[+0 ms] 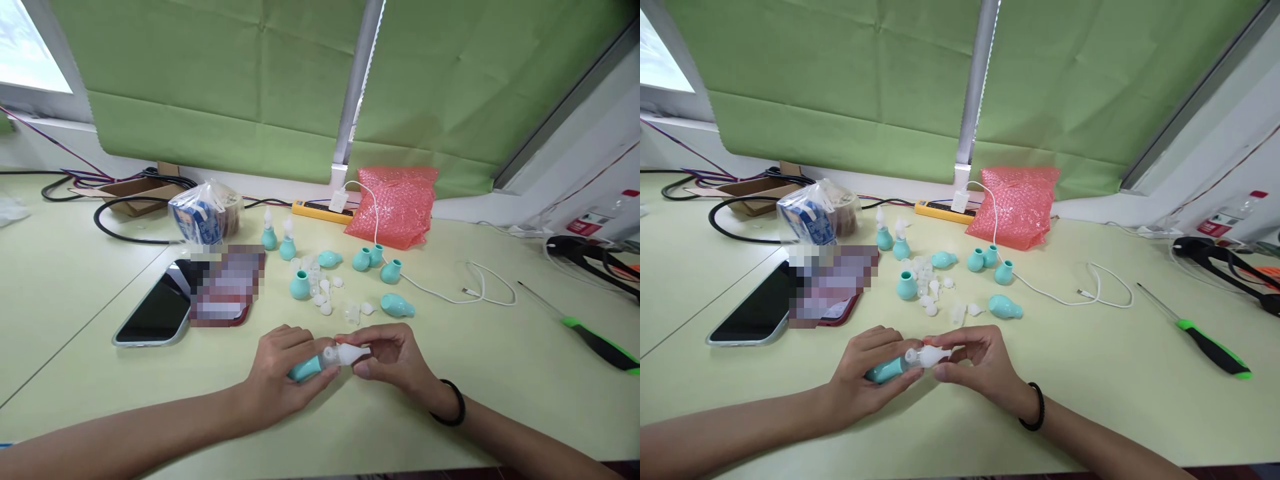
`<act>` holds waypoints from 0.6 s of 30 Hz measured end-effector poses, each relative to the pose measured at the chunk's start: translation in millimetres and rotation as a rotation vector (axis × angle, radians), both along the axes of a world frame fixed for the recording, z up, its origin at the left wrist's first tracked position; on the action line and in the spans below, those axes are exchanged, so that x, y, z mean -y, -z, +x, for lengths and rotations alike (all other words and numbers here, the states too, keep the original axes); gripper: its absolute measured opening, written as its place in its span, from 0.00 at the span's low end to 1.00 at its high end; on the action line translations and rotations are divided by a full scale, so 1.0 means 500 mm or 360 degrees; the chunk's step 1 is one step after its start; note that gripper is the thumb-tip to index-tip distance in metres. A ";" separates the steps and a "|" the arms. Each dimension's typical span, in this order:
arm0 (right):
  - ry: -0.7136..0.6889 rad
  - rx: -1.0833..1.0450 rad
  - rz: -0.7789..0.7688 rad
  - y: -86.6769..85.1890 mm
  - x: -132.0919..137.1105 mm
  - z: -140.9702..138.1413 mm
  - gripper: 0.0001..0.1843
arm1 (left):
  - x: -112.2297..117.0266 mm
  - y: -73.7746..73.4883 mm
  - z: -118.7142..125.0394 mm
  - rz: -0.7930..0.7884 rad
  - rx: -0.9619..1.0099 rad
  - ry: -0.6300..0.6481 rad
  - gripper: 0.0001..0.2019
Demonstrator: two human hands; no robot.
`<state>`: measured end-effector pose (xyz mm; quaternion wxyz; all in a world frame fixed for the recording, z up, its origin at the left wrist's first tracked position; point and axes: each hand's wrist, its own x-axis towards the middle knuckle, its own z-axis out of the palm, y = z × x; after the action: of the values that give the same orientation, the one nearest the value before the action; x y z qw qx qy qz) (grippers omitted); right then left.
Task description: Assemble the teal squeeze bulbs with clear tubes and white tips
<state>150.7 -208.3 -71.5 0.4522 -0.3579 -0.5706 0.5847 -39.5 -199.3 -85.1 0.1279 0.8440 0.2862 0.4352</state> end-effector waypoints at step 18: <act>0.0146 0.0526 0.0514 0.010 0.005 -0.012 0.11 | -0.021 -0.051 -0.017 -0.0759 0.0320 -0.0116 0.09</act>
<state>144.7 -210.8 -76.6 0.4300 -0.3974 -0.7062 0.3981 -47.8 -188.8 -59.5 0.3354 0.7316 0.3968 0.4413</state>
